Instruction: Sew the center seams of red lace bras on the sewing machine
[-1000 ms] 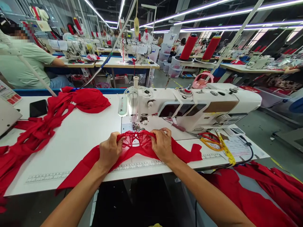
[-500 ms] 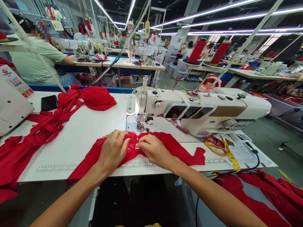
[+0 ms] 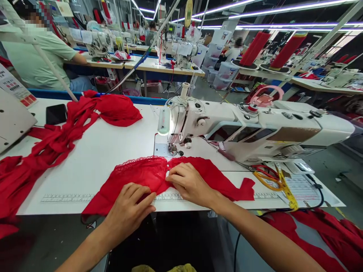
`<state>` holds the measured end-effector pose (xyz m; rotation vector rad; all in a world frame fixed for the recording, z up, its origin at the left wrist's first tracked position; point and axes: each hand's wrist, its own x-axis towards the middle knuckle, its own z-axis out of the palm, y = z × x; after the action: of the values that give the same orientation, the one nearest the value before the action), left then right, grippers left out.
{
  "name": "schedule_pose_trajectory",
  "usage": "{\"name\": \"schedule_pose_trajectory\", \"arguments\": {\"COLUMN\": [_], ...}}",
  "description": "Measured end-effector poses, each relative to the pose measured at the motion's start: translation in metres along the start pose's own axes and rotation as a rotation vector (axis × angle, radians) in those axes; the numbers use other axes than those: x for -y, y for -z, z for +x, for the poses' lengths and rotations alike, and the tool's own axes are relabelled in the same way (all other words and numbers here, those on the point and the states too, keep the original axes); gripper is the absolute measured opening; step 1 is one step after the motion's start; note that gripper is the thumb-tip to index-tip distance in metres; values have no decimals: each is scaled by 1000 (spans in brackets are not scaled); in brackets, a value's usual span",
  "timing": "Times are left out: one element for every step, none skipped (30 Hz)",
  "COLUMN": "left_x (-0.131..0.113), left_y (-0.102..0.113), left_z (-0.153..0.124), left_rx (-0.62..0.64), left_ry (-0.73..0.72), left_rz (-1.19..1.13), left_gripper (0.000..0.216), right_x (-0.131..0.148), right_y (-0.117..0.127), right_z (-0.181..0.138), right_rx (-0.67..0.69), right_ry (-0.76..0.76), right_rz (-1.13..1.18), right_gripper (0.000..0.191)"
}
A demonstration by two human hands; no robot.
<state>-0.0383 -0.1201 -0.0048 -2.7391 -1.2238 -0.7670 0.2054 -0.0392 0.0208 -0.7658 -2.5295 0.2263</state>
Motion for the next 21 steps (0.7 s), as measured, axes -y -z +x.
{"name": "schedule_pose_trajectory", "arguments": {"left_x": [1,1,2,3,3,4,4,5,5,4,3,2,2,1,1,2,4,7,10,15,20], "left_y": [0,-1,-1,-2,-2,-2,-2,-1,1,3,5,6,7,7,6,3,-1,-5,-10,-14,-17], "left_z": [1,1,1,1,0,-1,-2,-3,-4,-4,-2,0,4,9,15,22,28,34,38,42,43], "left_rx": [-7,-15,-21,-24,-24,-21,-15,-8,1,10,11,-4,-33,-71,-109,-134,-135,-112,-71,-17,42], "left_ry": [-13,-23,-27,-25,-17,-7,3,12,21,31,43,60,83,108,130,145,149,139,122,105,95], "left_rz": [5,8,9,9,10,10,11,10,4,-8,-31,-65,-107,-154,-199,-234,-251,-246,-222,-189,-155], "left_gripper": [20,20,21,22,24,25,27,28,28,27,26,26,26,28,30,32,32,30,30,34,41], "right_x": [-1,-1,-3,-4,-6,-8,-10,-11,-12,-12,-11,-11,-10,-10,-10,-11,-12,-15,-18,-22,-26], "right_y": [1,1,2,2,3,4,5,7,9,11,13,15,16,17,17,17,17,17,17,18,19], "right_z": [5,10,15,18,19,19,16,11,4,-3,-11,-18,-23,-27,-28,-28,-27,-25,-22,-20,-18], "right_rx": [-24,-45,-56,-56,-53,-53,-61,-74,-91,-108,-123,-135,-148,-161,-163,-145,-102,-38,36,110,175], "right_ry": [-8,-10,-3,12,31,43,43,28,1,-32,-66,-97,-125,-146,-158,-156,-141,-120,-105,-102,-114], "right_rz": [11,19,29,44,63,86,109,129,144,153,158,161,164,167,169,170,169,167,163,161,162], "right_gripper": [20,23,25,26,27,26,25,24,23,22,22,22,23,24,26,27,26,25,23,26,34]}}
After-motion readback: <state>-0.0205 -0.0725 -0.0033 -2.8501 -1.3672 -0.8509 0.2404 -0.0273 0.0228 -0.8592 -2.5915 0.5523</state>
